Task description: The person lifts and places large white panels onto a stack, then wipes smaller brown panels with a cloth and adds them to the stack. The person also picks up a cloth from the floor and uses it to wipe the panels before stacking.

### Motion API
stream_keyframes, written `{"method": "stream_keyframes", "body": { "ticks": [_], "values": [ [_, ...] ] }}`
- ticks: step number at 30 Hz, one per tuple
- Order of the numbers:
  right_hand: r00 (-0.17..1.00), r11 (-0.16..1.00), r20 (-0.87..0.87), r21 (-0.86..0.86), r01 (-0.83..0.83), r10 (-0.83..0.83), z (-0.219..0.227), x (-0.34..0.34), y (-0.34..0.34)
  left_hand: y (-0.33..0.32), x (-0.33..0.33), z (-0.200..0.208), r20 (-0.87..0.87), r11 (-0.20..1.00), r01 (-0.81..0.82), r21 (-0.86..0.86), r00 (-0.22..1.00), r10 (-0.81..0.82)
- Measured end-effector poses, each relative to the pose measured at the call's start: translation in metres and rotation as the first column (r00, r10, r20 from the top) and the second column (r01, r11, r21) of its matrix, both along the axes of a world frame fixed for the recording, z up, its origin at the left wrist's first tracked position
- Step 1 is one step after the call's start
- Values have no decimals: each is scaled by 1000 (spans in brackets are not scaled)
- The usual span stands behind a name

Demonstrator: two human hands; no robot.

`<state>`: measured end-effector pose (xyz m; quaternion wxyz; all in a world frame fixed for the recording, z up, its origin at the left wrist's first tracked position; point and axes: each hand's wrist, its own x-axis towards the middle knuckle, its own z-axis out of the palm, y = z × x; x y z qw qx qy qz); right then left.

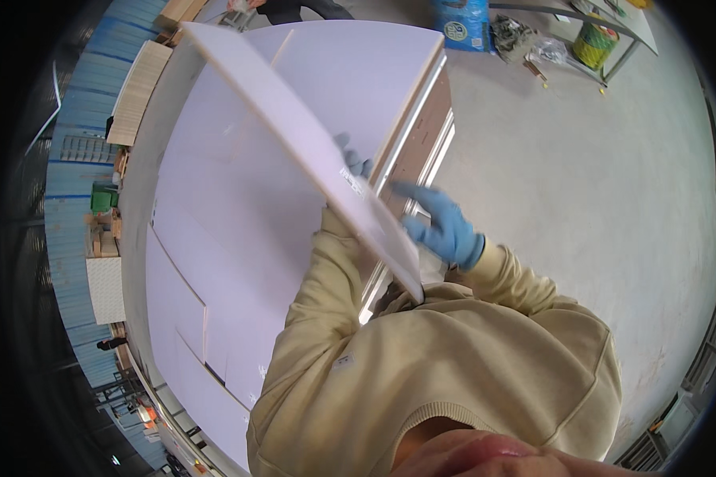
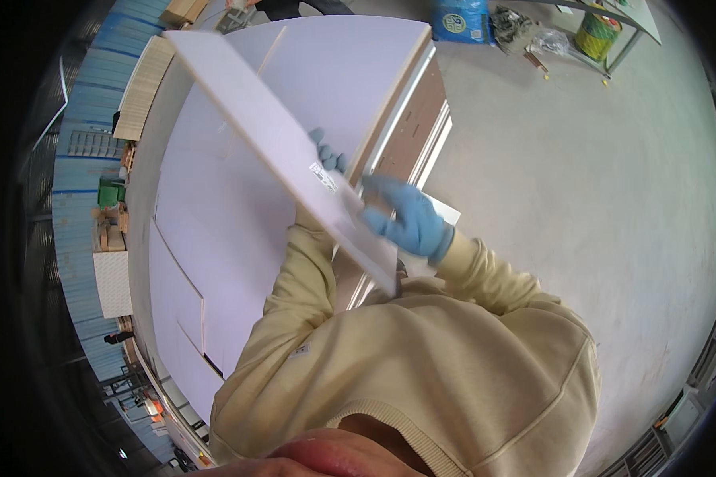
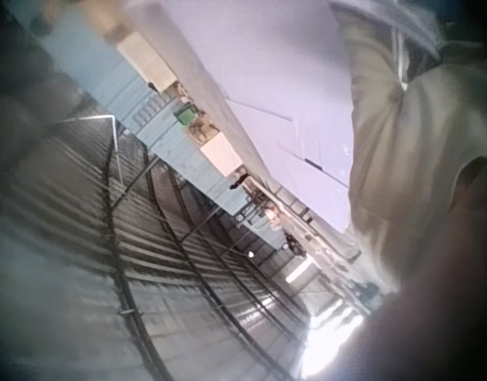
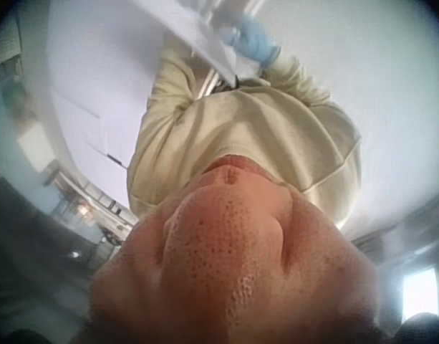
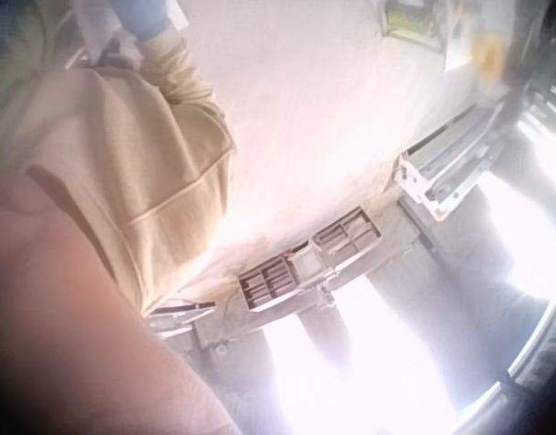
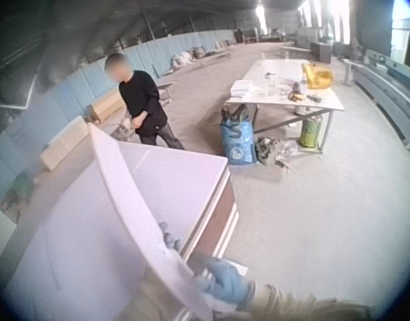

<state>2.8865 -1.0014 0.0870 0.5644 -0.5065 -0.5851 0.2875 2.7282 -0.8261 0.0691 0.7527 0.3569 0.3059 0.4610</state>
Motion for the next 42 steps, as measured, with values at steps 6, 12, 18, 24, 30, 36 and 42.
{"method": "stream_keyframes", "body": {
  "ticks": [6, 12, 18, 24, 30, 36, 42],
  "values": [
    [593, 903, -773, -395, -171, -226, -26, 90, 77, 1, 90, 1, 275, 733, 680, 31, 699, -660],
    [294, 947, -911, -225, 230, -288, -55, 153, 69, -11, 111, -40, -392, 820, 535, 204, 812, -433],
    [301, 819, -789, -397, 414, -535, -109, 188, 68, 41, 44, -61, -681, 494, 758, 426, -91, 727],
    [388, 647, -519, -568, 509, -762, -148, 204, 96, 55, 45, -76, -719, 449, 862, 236, -157, 677],
    [325, 647, -560, -685, 335, -762, -166, 201, 121, 57, 63, -81, -653, 424, 889, 170, -221, 725],
    [291, 647, -578, -685, 335, -762, -166, 200, 122, 54, 84, -73, -636, 422, 905, 54, -295, 713],
    [367, 659, -550, -670, 342, -750, -164, 199, 130, 49, 97, -57, -591, 361, 930, -72, -331, 735]
  ]
}}
